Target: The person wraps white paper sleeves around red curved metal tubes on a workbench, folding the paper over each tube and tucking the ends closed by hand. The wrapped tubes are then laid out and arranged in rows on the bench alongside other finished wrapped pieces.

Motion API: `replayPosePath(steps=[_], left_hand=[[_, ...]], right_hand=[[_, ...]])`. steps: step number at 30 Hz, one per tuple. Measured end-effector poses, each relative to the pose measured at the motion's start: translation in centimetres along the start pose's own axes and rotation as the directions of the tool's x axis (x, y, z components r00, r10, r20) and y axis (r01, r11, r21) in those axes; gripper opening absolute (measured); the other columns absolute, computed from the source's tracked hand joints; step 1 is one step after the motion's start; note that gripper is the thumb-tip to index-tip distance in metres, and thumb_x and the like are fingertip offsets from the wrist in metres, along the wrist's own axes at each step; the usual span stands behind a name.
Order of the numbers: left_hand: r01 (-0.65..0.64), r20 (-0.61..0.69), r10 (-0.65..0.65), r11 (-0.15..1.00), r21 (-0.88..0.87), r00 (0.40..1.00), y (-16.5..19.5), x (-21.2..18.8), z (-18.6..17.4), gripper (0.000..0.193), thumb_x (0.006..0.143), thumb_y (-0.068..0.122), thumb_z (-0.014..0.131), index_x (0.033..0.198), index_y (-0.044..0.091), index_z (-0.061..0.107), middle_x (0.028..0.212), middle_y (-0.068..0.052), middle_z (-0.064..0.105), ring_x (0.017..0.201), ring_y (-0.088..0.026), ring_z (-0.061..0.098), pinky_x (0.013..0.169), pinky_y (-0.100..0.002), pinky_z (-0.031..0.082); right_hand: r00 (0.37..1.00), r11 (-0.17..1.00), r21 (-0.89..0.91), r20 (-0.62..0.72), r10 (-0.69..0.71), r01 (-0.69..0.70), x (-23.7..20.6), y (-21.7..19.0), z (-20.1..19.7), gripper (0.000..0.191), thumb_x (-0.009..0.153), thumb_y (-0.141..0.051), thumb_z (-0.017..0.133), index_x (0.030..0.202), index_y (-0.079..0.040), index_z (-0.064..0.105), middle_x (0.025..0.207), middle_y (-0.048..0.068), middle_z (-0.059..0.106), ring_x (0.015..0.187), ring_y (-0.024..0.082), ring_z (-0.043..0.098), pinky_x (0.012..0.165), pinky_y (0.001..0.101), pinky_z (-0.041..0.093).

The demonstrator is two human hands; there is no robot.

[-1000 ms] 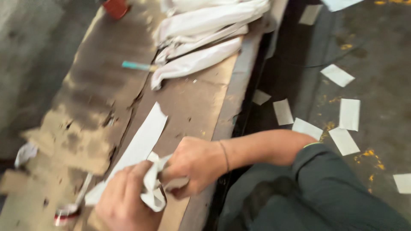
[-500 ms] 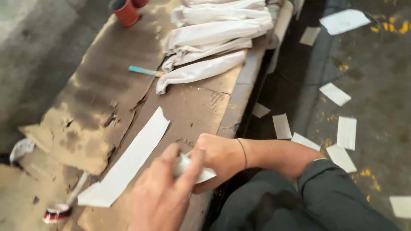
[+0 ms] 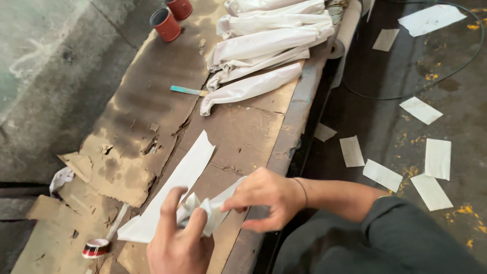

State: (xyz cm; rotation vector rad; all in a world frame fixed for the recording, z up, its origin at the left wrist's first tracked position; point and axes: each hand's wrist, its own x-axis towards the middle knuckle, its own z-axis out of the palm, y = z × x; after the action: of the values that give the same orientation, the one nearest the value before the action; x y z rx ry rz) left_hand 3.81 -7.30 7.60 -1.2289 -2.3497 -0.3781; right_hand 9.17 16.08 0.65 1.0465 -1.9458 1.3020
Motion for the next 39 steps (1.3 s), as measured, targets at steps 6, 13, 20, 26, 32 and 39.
replayPosePath(steps=[6,13,20,26,32,39], left_hand=[[-0.004,0.023,0.002,0.997,0.08,1.0,1.0,-1.1,1.5,0.029,0.054,0.003,0.08,0.081,0.011,0.074,0.111,-0.011,0.064,0.07,-0.027,0.07,0.051,-0.042,0.055],[-0.125,0.193,0.171,0.965,-0.228,0.966,0.7,-0.2,0.5,0.023,0.052,0.008,0.082,0.071,0.008,0.07,0.13,-0.012,0.065,0.082,-0.026,0.075,0.053,-0.038,0.058],[-0.06,0.33,0.227,0.893,-0.447,0.916,-1.4,-1.6,-1.5,0.042,0.072,0.023,0.089,0.055,0.007,0.054,0.125,-0.002,0.072,0.092,-0.022,0.077,0.068,-0.034,0.06],[0.065,0.276,0.092,0.858,-0.51,0.957,-5.5,-7.0,-2.7,0.047,0.067,0.035,0.09,0.06,0.006,0.054,0.142,-0.007,0.063,0.132,-0.038,0.049,0.105,-0.045,0.044],[0.484,0.188,-0.456,0.714,-0.506,0.87,-13.3,-18.5,13.1,0.057,0.076,0.04,0.079,0.123,0.011,0.068,0.162,-0.021,0.025,0.139,-0.042,0.029,0.113,-0.053,0.032],[0.826,-0.096,-0.82,0.557,0.089,0.564,-14.2,-28.8,26.2,0.055,0.096,0.042,0.071,0.134,0.004,0.06,0.149,-0.023,0.051,0.141,-0.043,0.043,0.119,-0.055,0.031]], right_hand=[[0.995,0.996,-0.048,0.062,0.076,-0.073,-1.5,-0.3,0.4,0.056,0.093,-0.019,0.078,0.144,-0.005,0.058,0.104,0.007,0.069,0.093,0.028,0.071,0.077,0.0356,0.057],[0.982,0.982,-0.012,-0.036,0.186,-0.187,-5.6,8.4,9.1,0.092,0.067,-0.04,0.083,0.14,0.0,0.043,0.125,0.024,0.058,0.114,0.044,0.058,0.097,0.0497,0.047],[0.945,0.947,-0.042,0.06,0.322,-0.32,-12.0,18.6,17.5,0.035,0.069,-0.028,0.077,0.098,-0.012,0.066,0.096,0.011,0.07,0.093,0.037,0.066,0.082,0.0452,0.054],[0.804,0.85,-0.043,0.302,0.512,-0.525,-19.2,13.3,14.1,0.027,0.066,-0.032,0.083,0.078,-0.012,0.069,0.074,0.012,0.071,0.071,0.034,0.07,0.061,0.0413,0.054],[0.379,0.442,-0.317,0.242,0.893,-0.839,-26.3,11.2,7.9,0.042,0.051,-0.028,0.085,0.09,-0.012,0.079,0.081,0.013,0.078,0.076,0.031,0.076,0.072,0.0404,0.059],[0.554,0.081,-0.748,-0.41,0.725,-0.659,-23.9,17.7,-4.6,0.039,0.081,-0.042,0.088,0.087,-0.006,0.075,0.078,0.019,0.07,0.071,0.039,0.07,0.065,0.0474,0.055]])
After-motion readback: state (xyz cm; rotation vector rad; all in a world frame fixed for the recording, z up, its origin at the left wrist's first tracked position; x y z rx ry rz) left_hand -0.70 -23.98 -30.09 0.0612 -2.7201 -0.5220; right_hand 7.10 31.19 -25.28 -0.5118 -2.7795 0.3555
